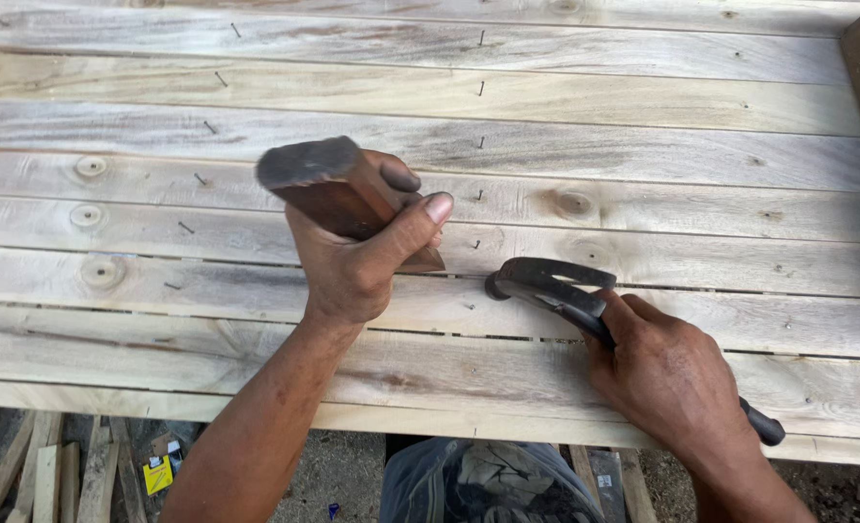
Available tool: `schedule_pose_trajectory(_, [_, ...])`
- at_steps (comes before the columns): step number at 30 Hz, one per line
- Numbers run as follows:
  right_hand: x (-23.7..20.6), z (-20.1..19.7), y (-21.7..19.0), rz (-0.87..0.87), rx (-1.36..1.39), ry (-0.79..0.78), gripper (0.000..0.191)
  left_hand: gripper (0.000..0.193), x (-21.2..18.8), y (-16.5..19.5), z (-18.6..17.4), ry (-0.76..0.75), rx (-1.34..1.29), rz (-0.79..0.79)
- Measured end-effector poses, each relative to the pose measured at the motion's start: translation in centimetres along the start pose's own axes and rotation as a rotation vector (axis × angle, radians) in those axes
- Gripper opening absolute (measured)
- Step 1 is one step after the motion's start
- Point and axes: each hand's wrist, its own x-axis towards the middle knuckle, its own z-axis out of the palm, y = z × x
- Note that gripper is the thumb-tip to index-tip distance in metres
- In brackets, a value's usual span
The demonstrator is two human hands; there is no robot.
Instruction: The person holds a rectangular wooden block in one hand and a claw hammer in the other, repeatedly striking the end of the block to drive nails into it. They take nails from a compartmentalized wooden box on the workbench, reposition the block between strikes, and briefly walk around the workshop while holding the block and hammer before resuming hammering.
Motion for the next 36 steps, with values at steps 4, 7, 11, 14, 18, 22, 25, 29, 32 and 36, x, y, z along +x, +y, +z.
schedule_pose_trajectory(4, [0.6,-1.1,0.1,0.051,-0.095,-0.193,0.027,0.014,1.8,-1.1,0.4,-0.028,0.089,0.115])
schedule_pose_trajectory(7, [1.3,-2.3,-0.3,0.169,-0.166,-0.305,0.031,0.022,3.5,-2.1,0.5,-0.102,0.263,-0.012])
schedule_pose_trajectory(11, [2.4,-3.8,-0.9,0.18,-0.121,-0.182,0.031,0.017,5.5,-3.0,0.9,-0.165,0.302,0.056])
schedule_pose_trajectory(14, [3.3,-4.7,-1.0,0.085,-0.02,-0.01,0.032,0.021,6.5,-3.3,1.3,-0.166,0.259,0.02])
schedule_pose_trajectory(18, [4.2,-5.3,-1.2,0.182,0.096,0.069,0.032,0.022,6.7,-3.3,1.6,-0.181,0.272,-0.054])
schedule_pose_trajectory(22, [4.4,-5.5,-1.6,0.162,0.169,0.074,0.033,0.022,6.4,-3.1,1.8,-0.183,0.237,-0.08])
schedule_pose_trajectory(25, [4.2,-5.6,-1.6,0.082,0.206,0.122,0.035,0.022,6.3,-2.9,2.0,-0.203,0.25,-0.104])
schedule_pose_trajectory(29, [3.8,-5.7,-0.9,0.043,0.221,0.112,0.033,0.022,6.4,-2.9,2.0,-0.224,0.248,-0.037])
schedule_pose_trajectory(32, [3.8,-5.6,-0.4,0.027,0.184,0.094,0.034,0.023,6.4,-3.3,1.9,-0.236,0.241,-0.034])
schedule_pose_trajectory(36, [3.9,-5.9,-0.2,-0.172,0.249,0.279,0.027,0.023,6.3,-3.7,1.7,-0.26,0.269,-0.02])
